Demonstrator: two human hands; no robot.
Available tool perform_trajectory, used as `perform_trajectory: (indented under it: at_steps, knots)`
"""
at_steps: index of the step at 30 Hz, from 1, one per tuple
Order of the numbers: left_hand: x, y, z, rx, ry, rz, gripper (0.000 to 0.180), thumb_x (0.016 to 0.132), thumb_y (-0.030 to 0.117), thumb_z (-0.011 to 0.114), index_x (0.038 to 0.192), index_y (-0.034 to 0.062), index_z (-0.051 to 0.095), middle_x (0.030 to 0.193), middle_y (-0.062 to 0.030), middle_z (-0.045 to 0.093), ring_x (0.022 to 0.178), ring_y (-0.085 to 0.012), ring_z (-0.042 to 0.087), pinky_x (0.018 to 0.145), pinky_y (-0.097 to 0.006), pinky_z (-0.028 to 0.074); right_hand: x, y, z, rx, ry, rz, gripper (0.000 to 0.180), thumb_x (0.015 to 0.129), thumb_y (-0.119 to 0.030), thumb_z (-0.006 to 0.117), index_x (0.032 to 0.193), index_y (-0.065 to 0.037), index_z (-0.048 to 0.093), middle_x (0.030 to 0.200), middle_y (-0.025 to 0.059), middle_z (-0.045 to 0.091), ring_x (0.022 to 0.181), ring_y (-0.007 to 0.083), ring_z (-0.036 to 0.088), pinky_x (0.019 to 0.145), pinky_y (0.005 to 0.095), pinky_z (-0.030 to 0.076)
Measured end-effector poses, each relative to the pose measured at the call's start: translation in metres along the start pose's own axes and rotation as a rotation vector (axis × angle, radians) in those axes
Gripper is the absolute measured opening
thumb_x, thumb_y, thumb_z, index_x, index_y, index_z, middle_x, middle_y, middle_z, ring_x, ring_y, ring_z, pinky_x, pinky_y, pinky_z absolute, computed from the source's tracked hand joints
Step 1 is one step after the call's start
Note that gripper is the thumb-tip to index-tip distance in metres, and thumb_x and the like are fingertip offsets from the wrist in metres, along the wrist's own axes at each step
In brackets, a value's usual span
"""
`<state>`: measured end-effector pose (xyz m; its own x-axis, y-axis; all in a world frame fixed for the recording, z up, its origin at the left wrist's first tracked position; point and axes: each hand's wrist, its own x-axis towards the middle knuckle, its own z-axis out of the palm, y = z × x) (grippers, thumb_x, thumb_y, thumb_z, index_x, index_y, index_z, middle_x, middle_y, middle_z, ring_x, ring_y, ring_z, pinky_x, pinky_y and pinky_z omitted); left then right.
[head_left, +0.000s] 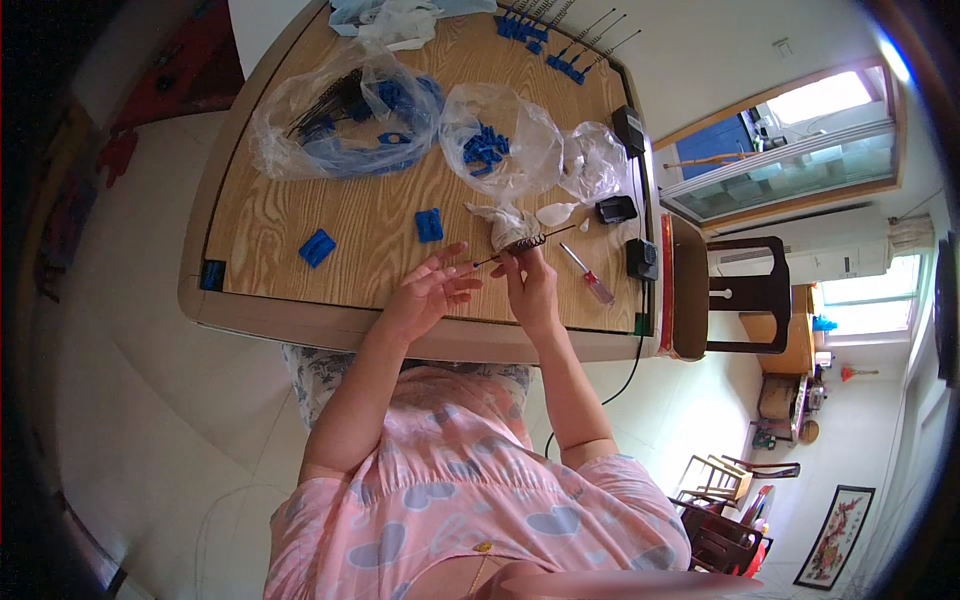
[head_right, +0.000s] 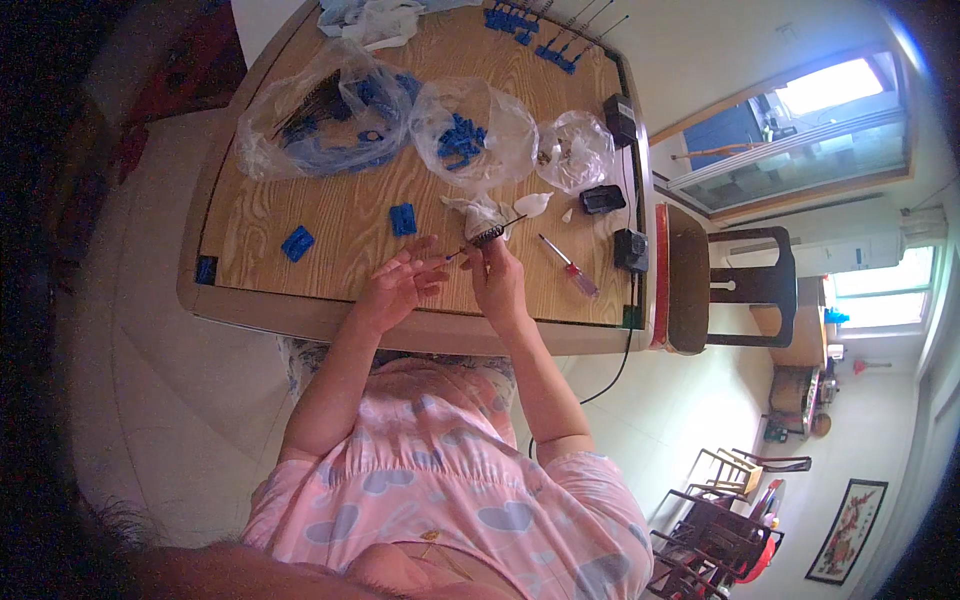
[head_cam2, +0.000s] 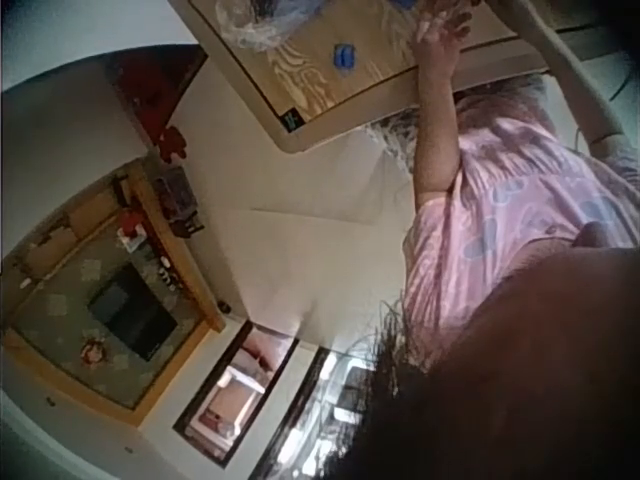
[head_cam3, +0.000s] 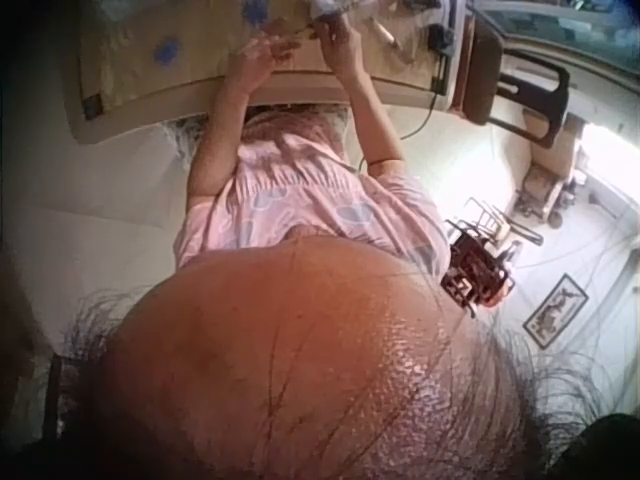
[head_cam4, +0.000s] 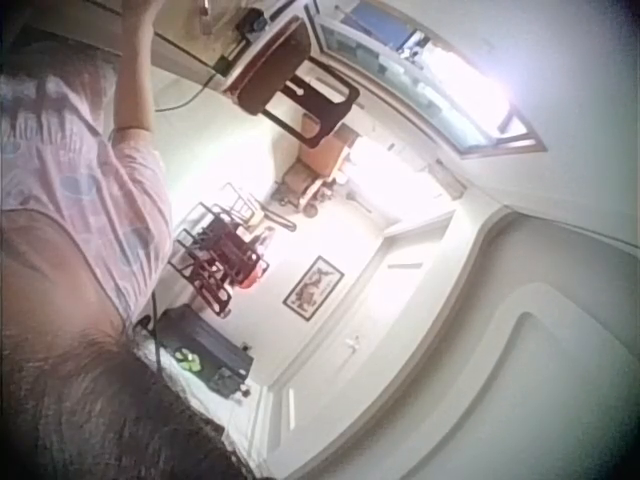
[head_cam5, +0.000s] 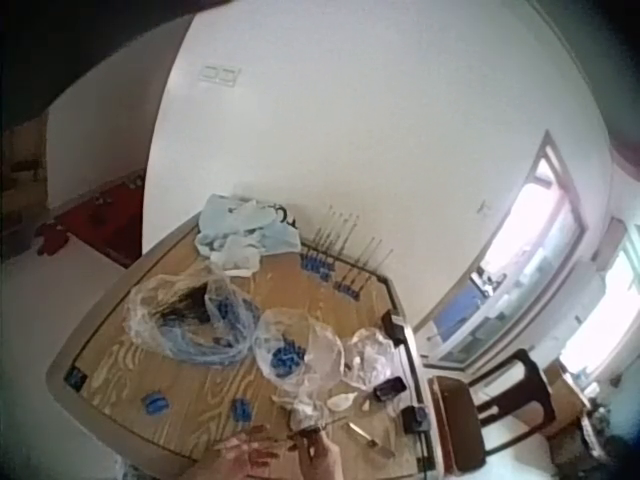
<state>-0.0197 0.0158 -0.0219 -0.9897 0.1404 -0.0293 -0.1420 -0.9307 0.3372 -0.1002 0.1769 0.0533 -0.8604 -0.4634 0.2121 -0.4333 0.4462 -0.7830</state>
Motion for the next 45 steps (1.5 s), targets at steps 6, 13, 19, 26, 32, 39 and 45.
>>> perform_trajectory:
  at_steps: [6, 13, 19, 26, 32, 39, 45]
  knots:
    - [-0.0007, 0.0007, 0.001, 0.0, 0.016, 0.006, 0.046, 0.093, 0.014, 0.053, 0.137, 0.0098, 0.04, 0.119, -0.0116, 0.06, 0.106, -0.0251, 0.061, 0.085, -0.033, 0.048, 0.001, -0.0047, 0.0001, 0.016, 0.009, 0.018, 0.014, 0.095, -0.009, 0.053, 0.1, 0.003, 0.057, 0.086, 0.0119, 0.069, 0.069, 0.0189, 0.069, 0.063, 0.0295, 0.051]
    - [-0.0002, 0.0004, 0.0007, -0.004, 0.003, 0.008, 0.048, 0.092, 0.014, 0.055, 0.137, 0.0098, 0.04, 0.119, -0.0119, 0.06, 0.107, -0.0254, 0.061, 0.085, -0.033, 0.048, 0.0006, -0.0067, -0.0011, 0.0, 0.005, 0.013, 0.014, 0.095, -0.01, 0.052, 0.099, 0.003, 0.057, 0.086, 0.0125, 0.069, 0.071, 0.0194, 0.069, 0.065, 0.0302, 0.052]
    - [0.0002, -0.0005, -0.0008, 0.0, 0.002, 0.006, 0.048, 0.092, 0.014, 0.054, 0.138, 0.0093, 0.039, 0.12, -0.0125, 0.06, 0.108, -0.0259, 0.061, 0.085, -0.034, 0.048, -0.0003, -0.0019, -0.0013, -0.027, 0.003, 0.007, 0.014, 0.096, -0.01, 0.051, 0.099, 0.003, 0.056, 0.085, 0.0125, 0.069, 0.071, 0.02, 0.069, 0.065, 0.0311, 0.052]
    - [-0.0002, 0.0, 0.0015, -0.01, 0.011, 0.0, 0.048, 0.093, 0.014, 0.053, 0.139, 0.0088, 0.038, 0.121, -0.0126, 0.06, 0.108, -0.0261, 0.061, 0.084, -0.033, 0.049, -0.0006, -0.0028, -0.0019, -0.05, 0.009, 0.011, 0.014, 0.095, -0.009, 0.052, 0.099, 0.003, 0.057, 0.085, 0.0124, 0.069, 0.071, 0.0199, 0.069, 0.064, 0.031, 0.052]
    - [-0.0001, 0.0004, 0.0002, 0.004, 0.018, -0.002, 0.048, 0.093, 0.014, 0.054, 0.138, 0.0084, 0.038, 0.12, -0.0127, 0.06, 0.107, -0.0259, 0.061, 0.084, -0.033, 0.049, -0.0007, -0.0061, -0.0007, -0.006, 0.005, 0.007, 0.013, 0.095, -0.008, 0.052, 0.105, 0.0, 0.054, 0.08, 0.0143, 0.066, 0.071, 0.0236, 0.068, 0.061, 0.0336, 0.051]
    - [-0.0003, 0.0009, 0.0045, -0.004, 0.012, 0.001, 0.047, 0.093, 0.014, 0.054, 0.137, 0.0087, 0.039, 0.118, -0.0116, 0.06, 0.106, -0.0252, 0.061, 0.084, -0.033, 0.048, -0.0009, 0.0002, -0.0016, 0.028, 0.005, 0.006, 0.014, 0.095, -0.008, 0.051, 0.101, 0.004, 0.056, 0.085, 0.0125, 0.068, 0.071, 0.0193, 0.069, 0.064, 0.0302, 0.052]
    - [-0.0007, 0.0002, 0.0014, -0.013, -0.001, 0.008, 0.046, 0.094, 0.014, 0.053, 0.137, 0.0091, 0.039, 0.119, -0.012, 0.06, 0.106, -0.025, 0.062, 0.084, -0.033, 0.048, -0.0003, -0.0012, -0.0002, -0.02, -0.001, 0.012, 0.014, 0.095, -0.008, 0.052, 0.101, 0.004, 0.056, 0.084, 0.0123, 0.068, 0.071, 0.019, 0.069, 0.064, 0.0298, 0.052]
